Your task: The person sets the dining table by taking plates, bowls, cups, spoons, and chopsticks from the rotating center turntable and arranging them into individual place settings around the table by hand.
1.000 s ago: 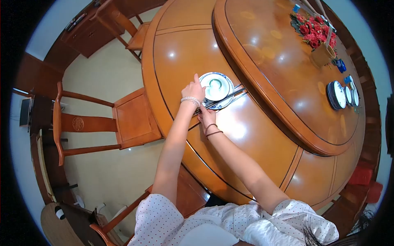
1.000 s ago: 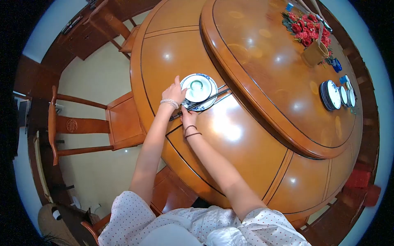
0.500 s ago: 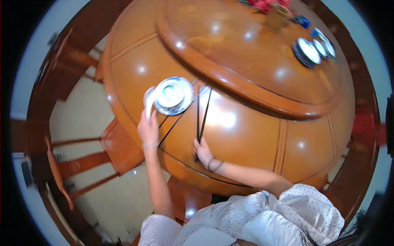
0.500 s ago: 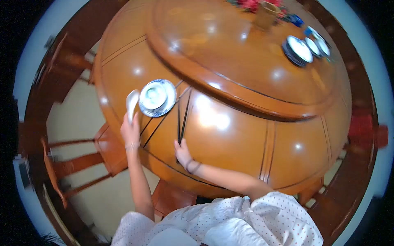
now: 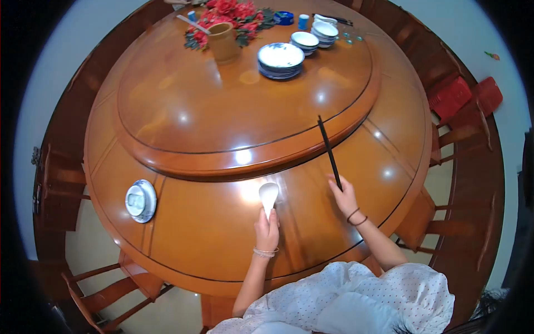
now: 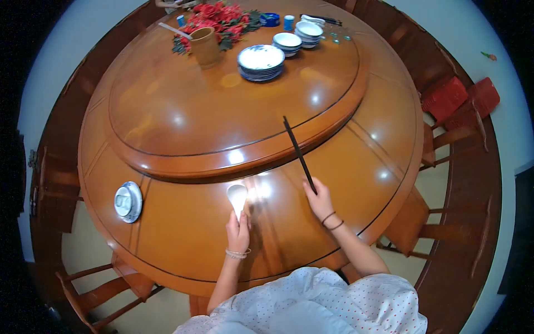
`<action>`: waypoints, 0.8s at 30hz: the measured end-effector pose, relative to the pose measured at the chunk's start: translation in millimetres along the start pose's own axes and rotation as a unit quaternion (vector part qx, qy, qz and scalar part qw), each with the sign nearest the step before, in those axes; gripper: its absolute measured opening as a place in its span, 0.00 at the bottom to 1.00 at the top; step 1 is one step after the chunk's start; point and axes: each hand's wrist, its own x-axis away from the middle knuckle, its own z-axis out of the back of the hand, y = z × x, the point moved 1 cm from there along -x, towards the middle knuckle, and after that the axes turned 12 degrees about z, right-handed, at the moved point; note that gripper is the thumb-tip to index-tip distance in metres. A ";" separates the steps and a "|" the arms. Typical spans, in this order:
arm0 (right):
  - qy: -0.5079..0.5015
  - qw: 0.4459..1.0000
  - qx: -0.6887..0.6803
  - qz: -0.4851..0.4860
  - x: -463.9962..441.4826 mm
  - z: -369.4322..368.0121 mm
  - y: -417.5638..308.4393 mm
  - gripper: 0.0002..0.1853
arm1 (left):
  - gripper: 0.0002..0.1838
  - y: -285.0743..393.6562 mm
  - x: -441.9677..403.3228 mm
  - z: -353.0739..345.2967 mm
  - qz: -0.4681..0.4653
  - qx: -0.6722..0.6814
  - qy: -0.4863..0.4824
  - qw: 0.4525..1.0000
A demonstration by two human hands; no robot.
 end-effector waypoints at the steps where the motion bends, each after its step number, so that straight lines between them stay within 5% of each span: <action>1: -0.003 1.000 -0.001 0.009 -17.1 26.6 15.9 0.12 | 0.12 -6.8 -3.1 -33.2 -0.023 -0.015 -0.022 0.999; 4: -0.040 0.992 0.048 0.109 -85.8 102.6 42.0 0.21 | 0.10 4.0 -0.3 -130.2 0.015 0.001 -0.056 0.998; 6: -0.127 0.977 0.170 -0.015 -102.7 141.6 51.9 0.30 | 0.11 -17.4 6.8 -182.4 0.057 0.152 -0.049 0.986; 7: -0.104 0.979 0.148 0.089 -112.4 153.3 64.2 0.33 | 0.11 -3.8 16.1 -202.7 0.071 0.139 -0.038 0.987; 9: -0.125 0.972 0.171 0.105 -130.1 177.5 76.4 0.35 | 0.13 5.1 21.9 -231.8 0.066 0.098 -0.013 0.993; 10: -0.136 0.969 0.173 0.113 -140.2 184.3 72.6 0.36 | 0.13 7.9 22.3 -235.6 0.062 0.099 0.011 0.993; 11: -0.198 0.952 0.231 0.022 -153.7 187.7 71.7 0.38 | 0.14 7.3 23.4 -237.0 0.042 0.081 0.027 0.995; 18: -0.269 0.891 0.339 0.134 -230.0 151.4 107.2 0.38 | 0.15 30.5 3.6 -236.0 0.077 0.059 0.106 0.990; 24: -0.262 0.878 0.378 0.135 -227.8 138.7 106.3 0.34 | 0.15 23.6 5.0 -216.3 0.053 0.079 0.139 0.986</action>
